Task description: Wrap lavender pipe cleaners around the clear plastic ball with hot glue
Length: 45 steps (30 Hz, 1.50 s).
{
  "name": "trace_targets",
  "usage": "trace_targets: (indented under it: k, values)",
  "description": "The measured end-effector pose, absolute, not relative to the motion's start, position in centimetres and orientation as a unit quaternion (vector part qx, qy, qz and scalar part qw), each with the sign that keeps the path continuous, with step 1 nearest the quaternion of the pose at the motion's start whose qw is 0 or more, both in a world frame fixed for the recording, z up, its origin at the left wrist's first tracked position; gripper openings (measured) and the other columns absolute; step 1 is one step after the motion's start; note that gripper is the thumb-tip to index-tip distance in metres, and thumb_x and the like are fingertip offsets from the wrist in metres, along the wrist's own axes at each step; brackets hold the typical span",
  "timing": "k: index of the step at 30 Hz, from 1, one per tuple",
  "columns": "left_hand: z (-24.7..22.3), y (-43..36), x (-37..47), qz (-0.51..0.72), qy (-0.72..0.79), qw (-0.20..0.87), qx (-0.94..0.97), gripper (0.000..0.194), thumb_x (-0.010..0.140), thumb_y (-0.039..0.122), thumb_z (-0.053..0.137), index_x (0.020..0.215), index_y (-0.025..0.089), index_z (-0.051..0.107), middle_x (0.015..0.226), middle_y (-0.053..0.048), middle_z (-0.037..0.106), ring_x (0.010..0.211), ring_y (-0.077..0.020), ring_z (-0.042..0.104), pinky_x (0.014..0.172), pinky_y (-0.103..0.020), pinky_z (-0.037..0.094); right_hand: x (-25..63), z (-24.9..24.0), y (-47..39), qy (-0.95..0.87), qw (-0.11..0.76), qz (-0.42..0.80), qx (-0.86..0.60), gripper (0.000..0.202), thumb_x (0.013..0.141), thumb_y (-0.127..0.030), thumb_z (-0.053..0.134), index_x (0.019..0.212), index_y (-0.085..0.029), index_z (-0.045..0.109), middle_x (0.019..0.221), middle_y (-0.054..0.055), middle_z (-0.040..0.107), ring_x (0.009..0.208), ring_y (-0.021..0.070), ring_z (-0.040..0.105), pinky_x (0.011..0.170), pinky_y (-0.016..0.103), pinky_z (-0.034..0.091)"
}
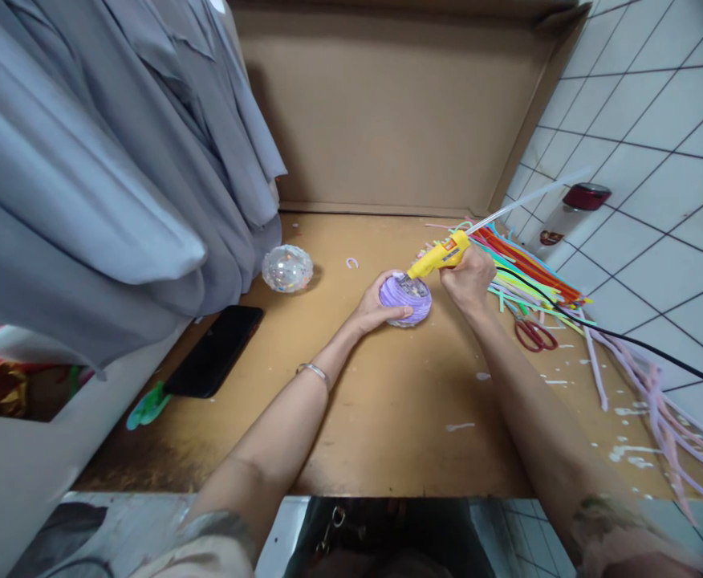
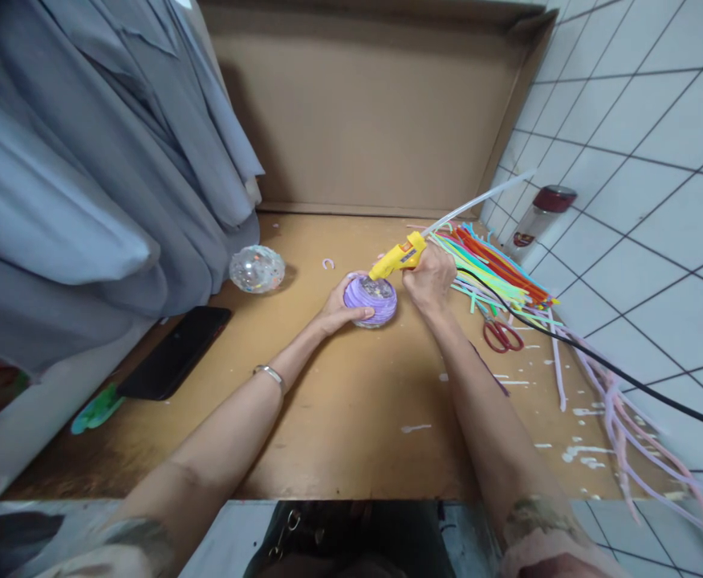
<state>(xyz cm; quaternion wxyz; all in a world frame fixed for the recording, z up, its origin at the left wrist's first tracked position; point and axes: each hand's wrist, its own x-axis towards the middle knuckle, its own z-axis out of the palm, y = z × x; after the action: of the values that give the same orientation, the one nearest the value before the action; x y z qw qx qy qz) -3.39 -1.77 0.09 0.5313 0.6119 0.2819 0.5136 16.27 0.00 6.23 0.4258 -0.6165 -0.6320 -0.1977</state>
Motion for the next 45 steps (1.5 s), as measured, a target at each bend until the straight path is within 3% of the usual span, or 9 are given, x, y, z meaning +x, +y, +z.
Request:
trace_targets:
  k: [20, 45]
  values:
    - [0.15, -1.87, -3.34, 0.514, 0.279, 0.532, 0.613, 0.093, 0.045, 0.048, 0.096, 0.124, 0.018, 0.056, 0.129, -0.012, 0.064, 0.122, -0.0296, 0.061, 0.111, -0.042, 0.043, 16.09, 6.49, -0.46, -0.634, 0.417, -0.162, -0.631, 0.013, 0.070, -0.020, 0.056, 0.083, -0.022, 0.056, 0.085, 0.008, 0.067, 0.088, 0.0279, 0.064, 0.076, 0.037, 0.045]
    - [0.18, -1.84, -3.32, 0.510, 0.284, 0.524, 0.621, 0.097, 0.045, 0.050, 0.095, 0.126, 0.016, 0.056, 0.128, -0.013, 0.064, 0.122, -0.0320, 0.061, 0.112, -0.045, 0.043, 16.30, 6.50, -0.25, -0.632, 0.399, -0.167, -0.643, 0.013, 0.070, -0.020, 0.058, 0.082, -0.021, 0.056, 0.081, 0.007, 0.066, 0.083, 0.0275, 0.063, 0.073, 0.035, 0.044]
